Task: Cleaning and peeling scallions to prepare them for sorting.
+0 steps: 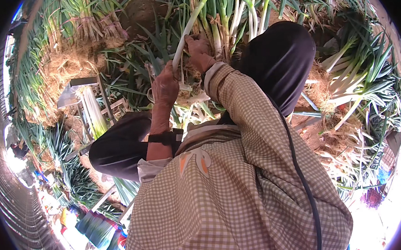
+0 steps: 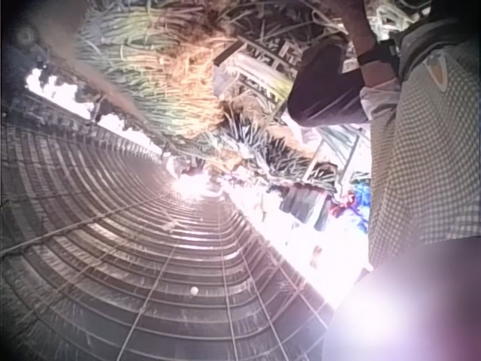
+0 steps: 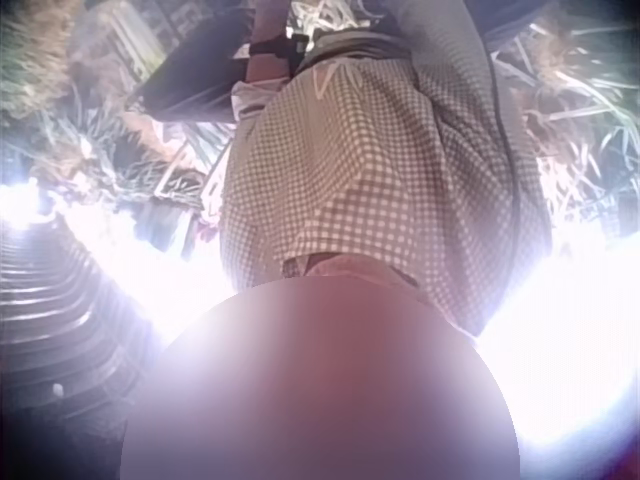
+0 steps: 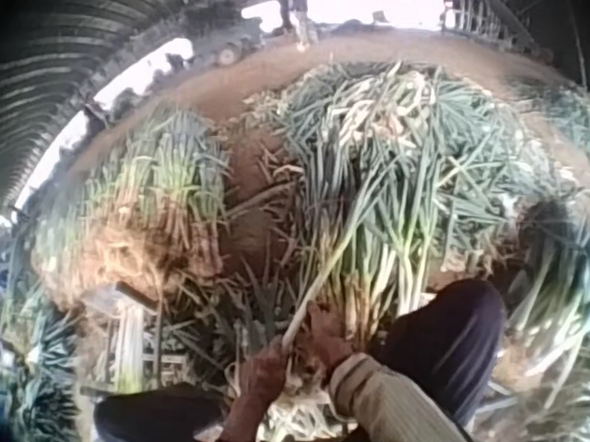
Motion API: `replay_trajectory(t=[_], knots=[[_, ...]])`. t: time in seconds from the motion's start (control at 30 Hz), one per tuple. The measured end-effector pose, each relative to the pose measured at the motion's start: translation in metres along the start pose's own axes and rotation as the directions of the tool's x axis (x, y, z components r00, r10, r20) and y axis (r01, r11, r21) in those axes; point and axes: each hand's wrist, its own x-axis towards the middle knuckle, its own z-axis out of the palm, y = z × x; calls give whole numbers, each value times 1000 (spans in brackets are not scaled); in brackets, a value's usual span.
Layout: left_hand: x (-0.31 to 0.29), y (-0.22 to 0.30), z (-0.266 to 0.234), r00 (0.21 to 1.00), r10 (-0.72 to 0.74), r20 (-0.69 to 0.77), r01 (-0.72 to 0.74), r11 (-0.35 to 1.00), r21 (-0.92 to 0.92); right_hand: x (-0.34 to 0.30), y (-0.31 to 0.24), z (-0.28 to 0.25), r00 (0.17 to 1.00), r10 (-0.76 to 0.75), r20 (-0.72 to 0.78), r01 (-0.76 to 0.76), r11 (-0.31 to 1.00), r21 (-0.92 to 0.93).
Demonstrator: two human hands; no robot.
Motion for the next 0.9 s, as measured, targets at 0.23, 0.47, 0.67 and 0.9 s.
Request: replay_trajectory(t=[0.23, 0.47, 0.67, 0.9], knots=[[10, -16, 2, 945, -195, 264, 328, 614, -718, -1, -23, -9, 961, 105, 257, -63, 983, -170], [16, -47, -6, 886, -347, 307, 283, -119, -952, -112, -72, 24, 551, 330, 766, 103, 885, -455], [8, -69, -38, 861, -280, 424, 354, -268, -896, -76, -46, 3, 507, 377, 775, 545, 556, -627], [-39, -12, -81, 863, -274, 425, 365, -244, -899, -14, -90, 41, 934, 194, 301, -294, 895, 336]])
